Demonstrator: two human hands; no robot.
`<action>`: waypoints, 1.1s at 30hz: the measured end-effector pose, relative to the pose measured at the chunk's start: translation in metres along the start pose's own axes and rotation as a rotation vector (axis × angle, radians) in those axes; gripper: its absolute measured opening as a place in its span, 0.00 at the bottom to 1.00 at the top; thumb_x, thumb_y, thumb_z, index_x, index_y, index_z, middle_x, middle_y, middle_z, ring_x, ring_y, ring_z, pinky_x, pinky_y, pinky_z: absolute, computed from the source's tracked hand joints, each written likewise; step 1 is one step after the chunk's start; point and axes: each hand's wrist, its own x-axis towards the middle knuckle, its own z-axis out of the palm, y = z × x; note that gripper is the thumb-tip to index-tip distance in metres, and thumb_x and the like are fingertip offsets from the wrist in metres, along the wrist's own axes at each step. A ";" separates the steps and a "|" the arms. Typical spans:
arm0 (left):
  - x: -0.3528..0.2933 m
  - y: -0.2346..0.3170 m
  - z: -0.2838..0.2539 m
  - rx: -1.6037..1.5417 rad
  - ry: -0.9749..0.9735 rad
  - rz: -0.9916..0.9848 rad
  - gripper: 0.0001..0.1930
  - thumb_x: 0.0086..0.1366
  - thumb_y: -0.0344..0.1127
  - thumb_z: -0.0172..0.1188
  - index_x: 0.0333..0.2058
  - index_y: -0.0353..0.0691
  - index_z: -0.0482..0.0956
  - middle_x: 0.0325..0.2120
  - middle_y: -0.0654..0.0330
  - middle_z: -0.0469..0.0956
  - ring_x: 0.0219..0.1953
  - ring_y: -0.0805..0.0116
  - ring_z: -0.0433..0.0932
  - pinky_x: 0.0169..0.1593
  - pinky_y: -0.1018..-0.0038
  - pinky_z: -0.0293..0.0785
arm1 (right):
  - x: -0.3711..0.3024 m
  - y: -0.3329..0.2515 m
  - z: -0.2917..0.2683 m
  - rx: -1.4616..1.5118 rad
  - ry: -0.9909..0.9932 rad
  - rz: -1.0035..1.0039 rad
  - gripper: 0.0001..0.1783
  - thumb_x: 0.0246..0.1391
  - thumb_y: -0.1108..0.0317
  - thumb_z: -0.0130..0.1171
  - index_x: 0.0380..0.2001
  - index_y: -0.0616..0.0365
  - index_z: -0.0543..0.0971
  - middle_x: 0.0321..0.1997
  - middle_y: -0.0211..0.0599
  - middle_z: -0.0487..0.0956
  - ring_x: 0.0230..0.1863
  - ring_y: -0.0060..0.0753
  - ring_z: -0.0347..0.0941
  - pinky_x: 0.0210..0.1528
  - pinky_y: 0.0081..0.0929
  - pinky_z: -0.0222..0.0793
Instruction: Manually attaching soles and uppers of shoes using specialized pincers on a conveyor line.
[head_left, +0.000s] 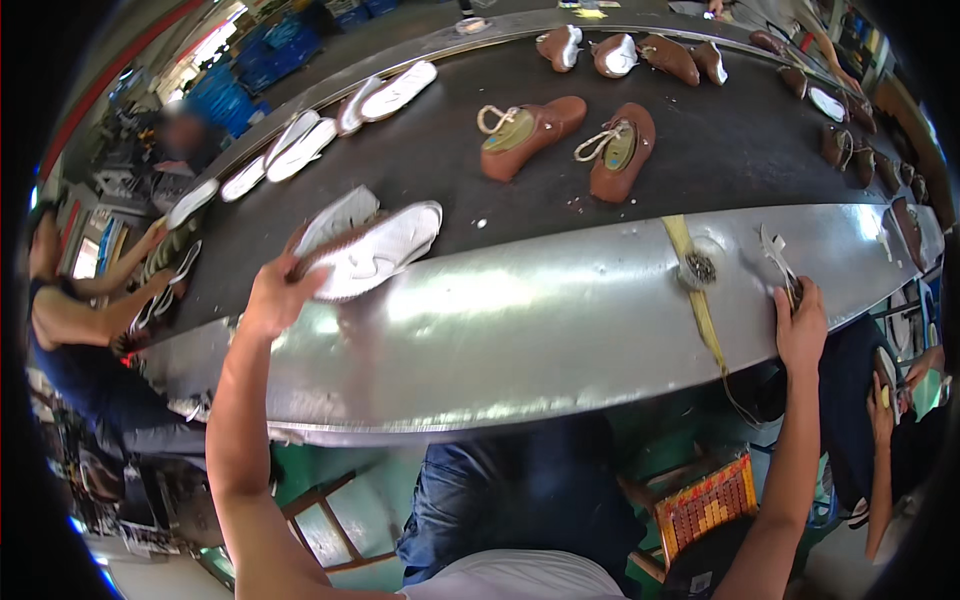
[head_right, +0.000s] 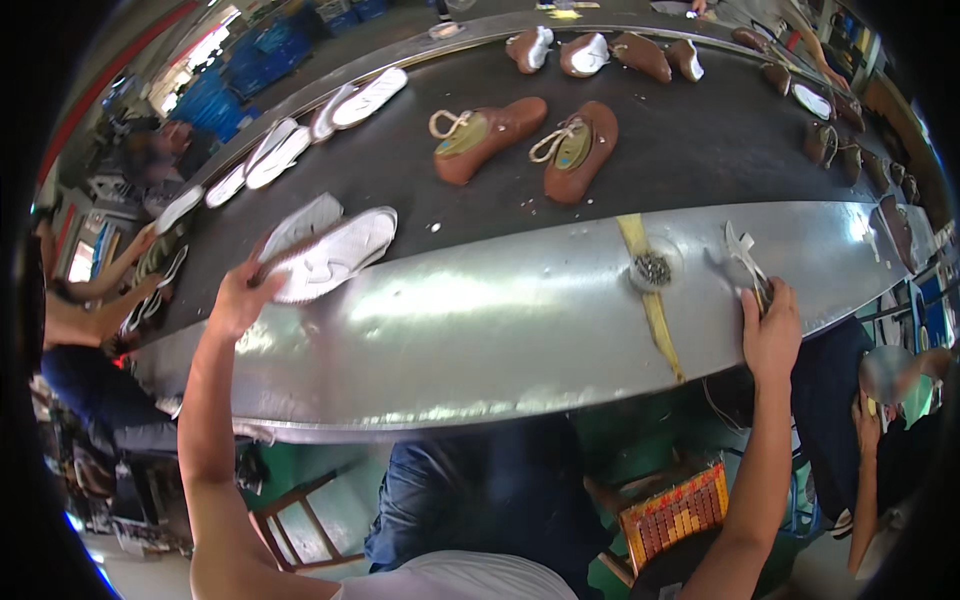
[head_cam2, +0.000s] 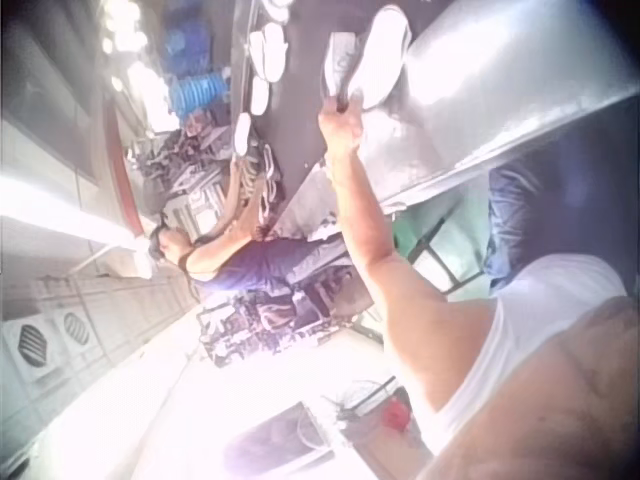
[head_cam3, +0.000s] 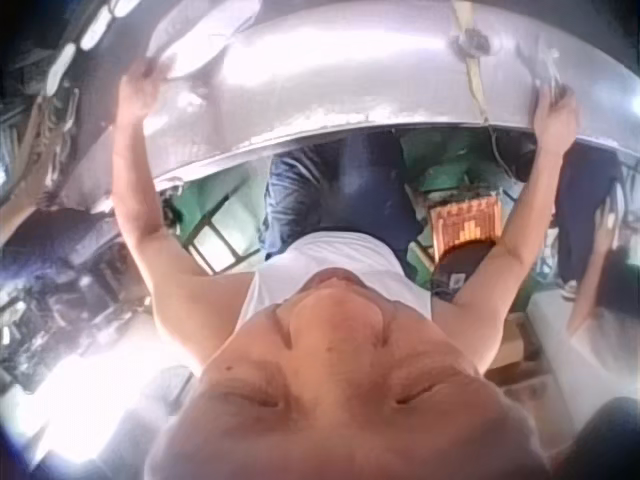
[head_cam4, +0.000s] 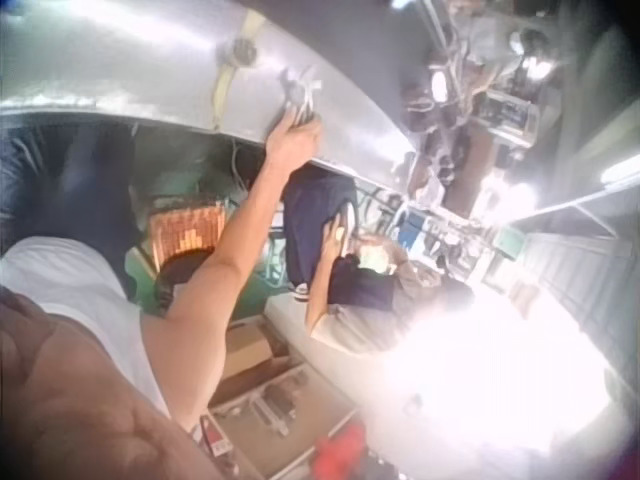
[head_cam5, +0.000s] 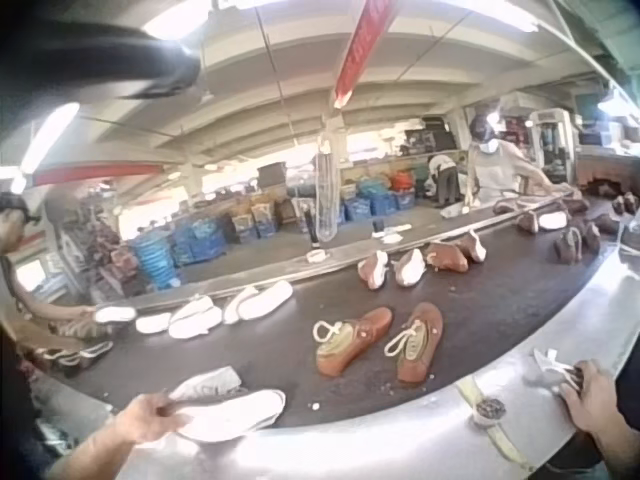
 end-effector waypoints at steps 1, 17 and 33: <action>-0.037 -0.018 -0.010 -0.138 0.050 -0.021 0.21 0.61 0.41 0.67 0.42 0.26 0.79 0.27 0.62 0.78 0.33 0.78 0.70 0.37 0.77 0.70 | 0.001 -0.001 0.002 0.015 0.001 -0.022 0.24 0.60 0.55 0.56 0.50 0.65 0.72 0.46 0.53 0.76 0.47 0.60 0.73 0.49 0.44 0.69; -0.022 -0.001 0.031 0.418 -0.185 0.074 0.37 0.62 0.55 0.60 0.59 0.29 0.68 0.53 0.39 0.74 0.57 0.45 0.73 0.59 0.63 0.67 | -0.216 -0.162 -0.059 1.353 -0.916 0.483 0.15 0.64 0.60 0.55 0.44 0.62 0.74 0.28 0.29 0.74 0.26 0.19 0.69 0.30 0.18 0.65; -0.300 0.000 0.242 -0.968 -0.285 0.168 0.35 0.70 0.37 0.56 0.70 0.44 0.48 0.57 0.57 0.65 0.60 0.66 0.64 0.64 0.70 0.58 | -0.296 -0.174 -0.072 0.716 -1.172 -0.218 0.11 0.62 0.65 0.55 0.42 0.63 0.75 0.27 0.35 0.80 0.31 0.25 0.77 0.36 0.25 0.72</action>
